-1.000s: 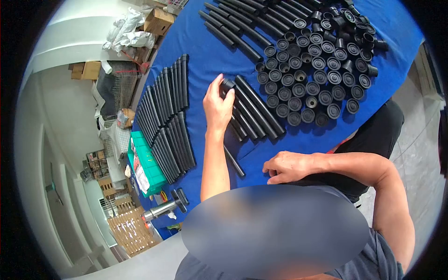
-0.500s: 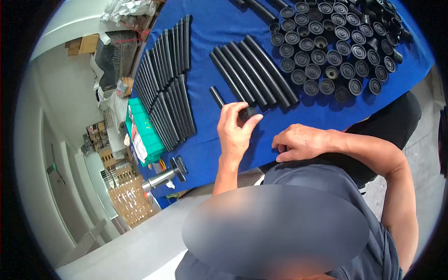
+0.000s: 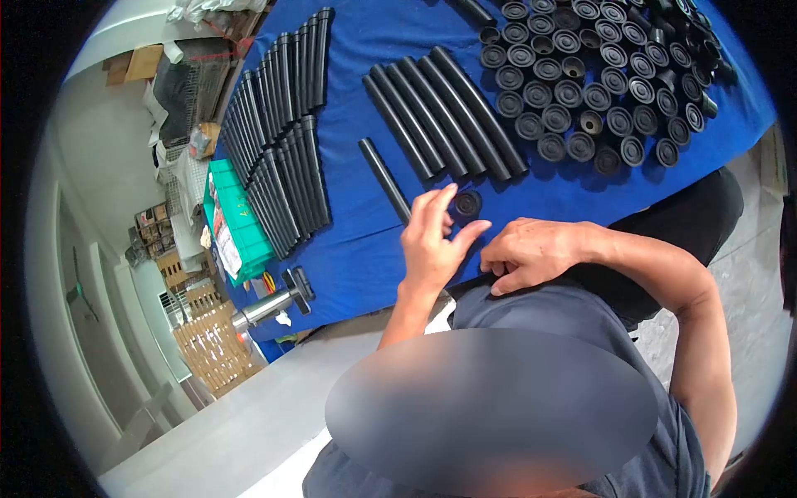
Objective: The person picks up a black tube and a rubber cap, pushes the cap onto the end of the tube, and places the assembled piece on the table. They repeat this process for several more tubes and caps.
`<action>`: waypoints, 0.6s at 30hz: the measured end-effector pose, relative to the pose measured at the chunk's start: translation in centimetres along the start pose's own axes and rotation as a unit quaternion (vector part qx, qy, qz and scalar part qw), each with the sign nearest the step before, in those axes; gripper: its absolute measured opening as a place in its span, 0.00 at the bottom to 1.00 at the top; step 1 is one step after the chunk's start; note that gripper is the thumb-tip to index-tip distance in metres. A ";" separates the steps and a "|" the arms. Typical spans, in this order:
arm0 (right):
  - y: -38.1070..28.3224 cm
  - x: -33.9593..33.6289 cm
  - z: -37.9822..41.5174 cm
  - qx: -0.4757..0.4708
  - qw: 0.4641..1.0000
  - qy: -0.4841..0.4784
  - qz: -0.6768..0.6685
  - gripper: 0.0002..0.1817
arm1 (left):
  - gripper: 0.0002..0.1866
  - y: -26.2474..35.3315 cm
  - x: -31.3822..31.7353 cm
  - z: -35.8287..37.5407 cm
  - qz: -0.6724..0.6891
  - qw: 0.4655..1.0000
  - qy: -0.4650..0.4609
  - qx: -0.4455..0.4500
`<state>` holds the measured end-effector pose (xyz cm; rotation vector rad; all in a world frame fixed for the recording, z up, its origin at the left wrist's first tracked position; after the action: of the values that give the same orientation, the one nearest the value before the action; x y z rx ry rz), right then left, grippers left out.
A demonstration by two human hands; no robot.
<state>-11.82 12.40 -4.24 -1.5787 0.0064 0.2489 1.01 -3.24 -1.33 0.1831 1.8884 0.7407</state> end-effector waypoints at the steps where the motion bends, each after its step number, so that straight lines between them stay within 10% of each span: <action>1: 0.0 0.0 -0.1 -0.006 1.000 -0.001 0.005 0.22 | 0.27 -1.1 -0.7 0.3 -0.009 0.999 0.035 0.029; 4: 0.0 0.1 -0.1 -0.019 1.000 -0.002 0.015 0.22 | 0.20 -2.9 -2.8 -0.9 -0.067 0.990 0.101 -0.073; 11: -0.4 -0.2 -0.1 -0.008 1.000 -0.009 0.014 0.23 | 0.38 -6.8 -3.2 -3.7 -0.237 0.951 -0.008 -0.201; 18: -0.7 -0.2 -0.2 0.005 1.000 -0.001 0.011 0.24 | 0.16 -9.5 -2.4 -1.0 -0.071 0.983 0.065 -0.154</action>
<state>-11.92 12.18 -3.54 -1.5694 0.0226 0.2671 3.09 -12.31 -4.59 -0.1976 1.8580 0.9518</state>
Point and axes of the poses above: each hand's wrist, its own z-axis away from the middle knuckle, its own x-axis out of the palm, y = z × x, the point moved 1 cm from there along -z, towards the middle knuckle, and after that the axes turned 7 degrees about y, right-handed, at the moved point
